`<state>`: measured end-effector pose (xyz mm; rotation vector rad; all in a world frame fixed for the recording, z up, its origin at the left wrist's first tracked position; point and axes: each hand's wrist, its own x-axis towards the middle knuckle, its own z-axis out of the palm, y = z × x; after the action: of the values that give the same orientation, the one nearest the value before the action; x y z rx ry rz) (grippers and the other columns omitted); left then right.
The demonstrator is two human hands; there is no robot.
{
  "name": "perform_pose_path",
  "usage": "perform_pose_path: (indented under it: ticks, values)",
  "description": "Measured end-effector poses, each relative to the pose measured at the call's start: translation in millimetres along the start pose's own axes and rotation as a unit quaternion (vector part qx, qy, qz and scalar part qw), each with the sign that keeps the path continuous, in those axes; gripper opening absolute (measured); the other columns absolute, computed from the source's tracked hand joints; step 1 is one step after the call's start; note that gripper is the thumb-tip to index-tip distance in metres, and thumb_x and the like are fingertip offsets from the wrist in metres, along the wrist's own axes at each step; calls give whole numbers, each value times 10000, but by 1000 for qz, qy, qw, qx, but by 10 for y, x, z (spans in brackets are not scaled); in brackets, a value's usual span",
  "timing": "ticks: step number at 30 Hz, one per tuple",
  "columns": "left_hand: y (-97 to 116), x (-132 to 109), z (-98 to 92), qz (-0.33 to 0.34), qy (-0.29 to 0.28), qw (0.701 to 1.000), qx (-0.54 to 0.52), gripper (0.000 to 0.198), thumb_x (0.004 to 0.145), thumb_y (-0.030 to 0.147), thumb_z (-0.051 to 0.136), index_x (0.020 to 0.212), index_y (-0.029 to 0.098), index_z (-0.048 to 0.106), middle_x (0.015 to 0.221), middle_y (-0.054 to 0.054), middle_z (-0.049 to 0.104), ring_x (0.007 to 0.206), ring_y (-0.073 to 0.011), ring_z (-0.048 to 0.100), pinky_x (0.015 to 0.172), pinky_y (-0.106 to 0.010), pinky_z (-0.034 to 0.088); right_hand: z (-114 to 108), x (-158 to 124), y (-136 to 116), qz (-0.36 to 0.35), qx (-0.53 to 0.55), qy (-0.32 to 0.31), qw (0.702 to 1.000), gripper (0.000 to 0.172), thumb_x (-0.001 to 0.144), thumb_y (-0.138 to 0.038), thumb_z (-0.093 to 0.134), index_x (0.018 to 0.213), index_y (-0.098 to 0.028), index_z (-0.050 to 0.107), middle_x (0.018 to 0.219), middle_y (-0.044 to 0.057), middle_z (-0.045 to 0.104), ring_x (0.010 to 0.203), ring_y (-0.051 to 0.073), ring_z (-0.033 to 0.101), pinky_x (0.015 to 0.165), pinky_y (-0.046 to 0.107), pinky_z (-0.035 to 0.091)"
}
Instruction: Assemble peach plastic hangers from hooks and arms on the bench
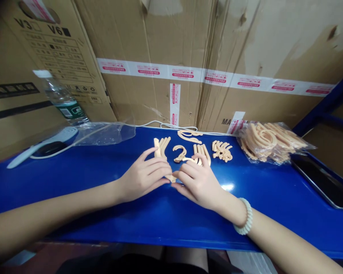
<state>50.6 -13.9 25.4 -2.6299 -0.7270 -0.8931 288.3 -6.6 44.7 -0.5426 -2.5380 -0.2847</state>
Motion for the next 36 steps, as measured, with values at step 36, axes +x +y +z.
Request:
perform_pose_path:
  ticks: [36]
  values:
    - [-824, -137, -40, -51, -196, 976, -82, 171, 960, 145, 529, 1083, 148, 648, 1069, -101, 670, 1042, -238, 607, 926, -351, 490, 305, 71, 479, 109, 73, 18, 991, 168, 988, -227, 625, 1120, -207, 726, 1096, 116, 690, 1121, 285, 598, 982, 512, 443]
